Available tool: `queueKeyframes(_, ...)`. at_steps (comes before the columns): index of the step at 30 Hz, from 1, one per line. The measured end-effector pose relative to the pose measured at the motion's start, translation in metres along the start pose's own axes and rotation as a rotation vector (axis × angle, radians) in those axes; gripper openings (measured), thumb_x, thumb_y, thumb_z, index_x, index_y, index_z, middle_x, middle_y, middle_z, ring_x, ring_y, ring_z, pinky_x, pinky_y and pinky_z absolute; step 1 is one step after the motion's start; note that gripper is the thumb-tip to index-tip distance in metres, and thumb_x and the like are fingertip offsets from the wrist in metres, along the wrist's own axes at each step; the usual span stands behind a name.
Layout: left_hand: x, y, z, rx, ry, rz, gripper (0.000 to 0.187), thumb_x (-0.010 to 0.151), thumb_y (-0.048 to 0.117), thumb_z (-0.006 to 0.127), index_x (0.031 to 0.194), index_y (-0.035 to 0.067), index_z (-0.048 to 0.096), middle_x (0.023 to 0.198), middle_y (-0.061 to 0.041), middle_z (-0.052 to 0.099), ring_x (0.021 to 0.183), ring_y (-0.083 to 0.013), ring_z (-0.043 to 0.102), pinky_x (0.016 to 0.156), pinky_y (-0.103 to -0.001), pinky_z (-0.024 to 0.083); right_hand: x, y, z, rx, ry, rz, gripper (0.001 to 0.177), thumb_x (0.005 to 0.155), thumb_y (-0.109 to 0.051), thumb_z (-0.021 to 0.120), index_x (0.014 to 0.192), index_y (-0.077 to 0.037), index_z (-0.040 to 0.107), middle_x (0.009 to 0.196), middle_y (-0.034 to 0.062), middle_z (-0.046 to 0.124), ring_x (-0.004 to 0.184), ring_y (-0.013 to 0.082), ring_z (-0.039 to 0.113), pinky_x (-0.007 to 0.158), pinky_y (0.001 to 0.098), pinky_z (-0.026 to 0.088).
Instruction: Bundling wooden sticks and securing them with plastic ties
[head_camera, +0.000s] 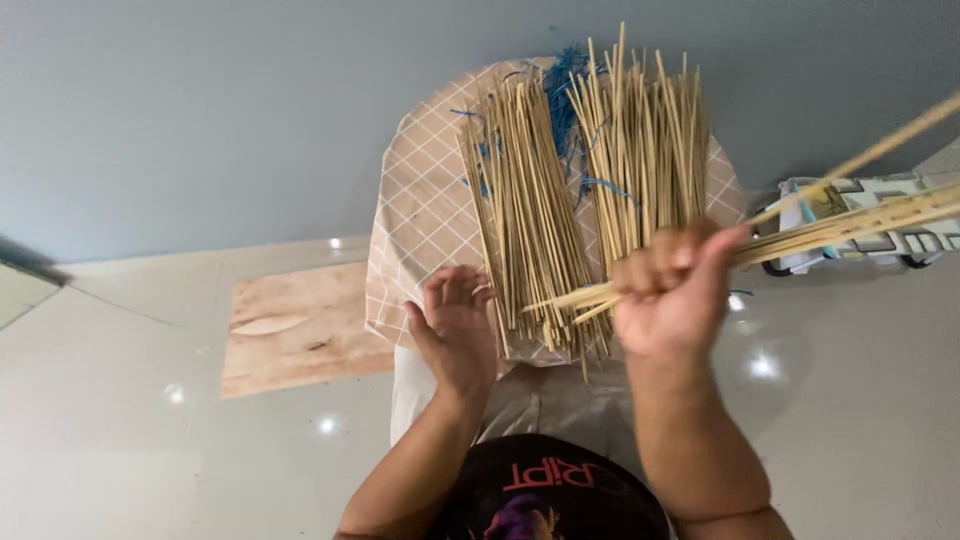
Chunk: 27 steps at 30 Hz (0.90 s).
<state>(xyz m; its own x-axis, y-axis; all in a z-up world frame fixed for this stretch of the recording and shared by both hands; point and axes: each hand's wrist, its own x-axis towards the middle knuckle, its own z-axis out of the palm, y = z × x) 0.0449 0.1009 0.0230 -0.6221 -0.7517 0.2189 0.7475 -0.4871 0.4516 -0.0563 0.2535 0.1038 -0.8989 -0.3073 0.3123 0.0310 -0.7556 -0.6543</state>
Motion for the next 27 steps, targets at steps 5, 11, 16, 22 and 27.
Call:
queueKeyframes(5, -0.034, -0.029, 0.013, 0.051, -0.228, -0.060, 0.093, 0.089, 0.087, 0.032, 0.127, 0.007, 0.059, 0.123, -0.015, 0.066, 0.118, -0.0229, 0.061, 0.103, -0.036, 0.046, -0.040, 0.073, 0.013, -0.075, -0.124, 0.172, 0.046, 0.108, -0.054, 0.046, 0.075, -0.022, 0.051, 0.054, -0.0092, 0.029, 0.039, 0.0049, 0.025, 0.038, 0.0202, 0.024)
queueKeyframes(11, -0.013, 0.013, 0.010, 0.526, -0.382, 0.118, 0.067, 0.099, 0.053, 0.050, 0.136, -0.003, 0.048, 0.122, -0.020, 0.055, 0.116, -0.0304, 0.048, 0.103, -0.046, 0.038, -0.045, 0.093, -0.011, -0.415, -0.251, 0.114, 0.045, 0.109, -0.046, 0.046, 0.079, -0.014, 0.056, 0.051, -0.0014, 0.044, 0.035, 0.0101, 0.038, 0.036, 0.0211, 0.031)
queueKeyframes(16, 0.023, 0.069, 0.022, 0.923, -0.652, -0.048, 0.030, 0.086, 0.022, 0.082, 0.109, 0.007, 0.071, 0.082, -0.009, 0.073, 0.074, -0.0255, 0.073, 0.069, -0.039, 0.059, -0.059, 0.114, 0.003, -0.571, -0.482, 0.121, 0.009, 0.091, -0.012, 0.068, 0.085, -0.008, 0.063, 0.062, 0.0029, 0.055, 0.050, 0.0108, 0.045, 0.047, 0.0257, 0.038)
queueKeyframes(22, 0.061, 0.093, 0.010, 1.607, -0.240, -0.273, 0.024, 0.092, 0.016, 0.061, 0.095, -0.004, 0.073, 0.077, -0.025, 0.068, 0.080, -0.0407, 0.070, 0.079, -0.051, 0.052, -0.064, 0.085, 0.036, -0.934, -0.608, -0.045, 0.052, 0.082, -0.002, 0.075, 0.128, 0.007, 0.052, 0.110, 0.0298, 0.062, 0.111, 0.0516, 0.064, 0.096, 0.0584, 0.050)
queueKeyframes(27, 0.102, 0.082, 0.025, 0.516, -0.364, 0.304, 0.032, 0.103, 0.019, 0.062, 0.079, 0.007, 0.045, 0.053, -0.004, 0.041, 0.038, -0.0100, 0.039, 0.040, -0.022, 0.032, -0.055, 0.081, 0.015, -0.821, -0.351, -0.264, 0.046, 0.092, -0.008, 0.068, 0.133, 0.005, 0.052, 0.117, 0.0223, 0.062, 0.113, 0.0398, 0.062, 0.103, 0.0531, 0.048)
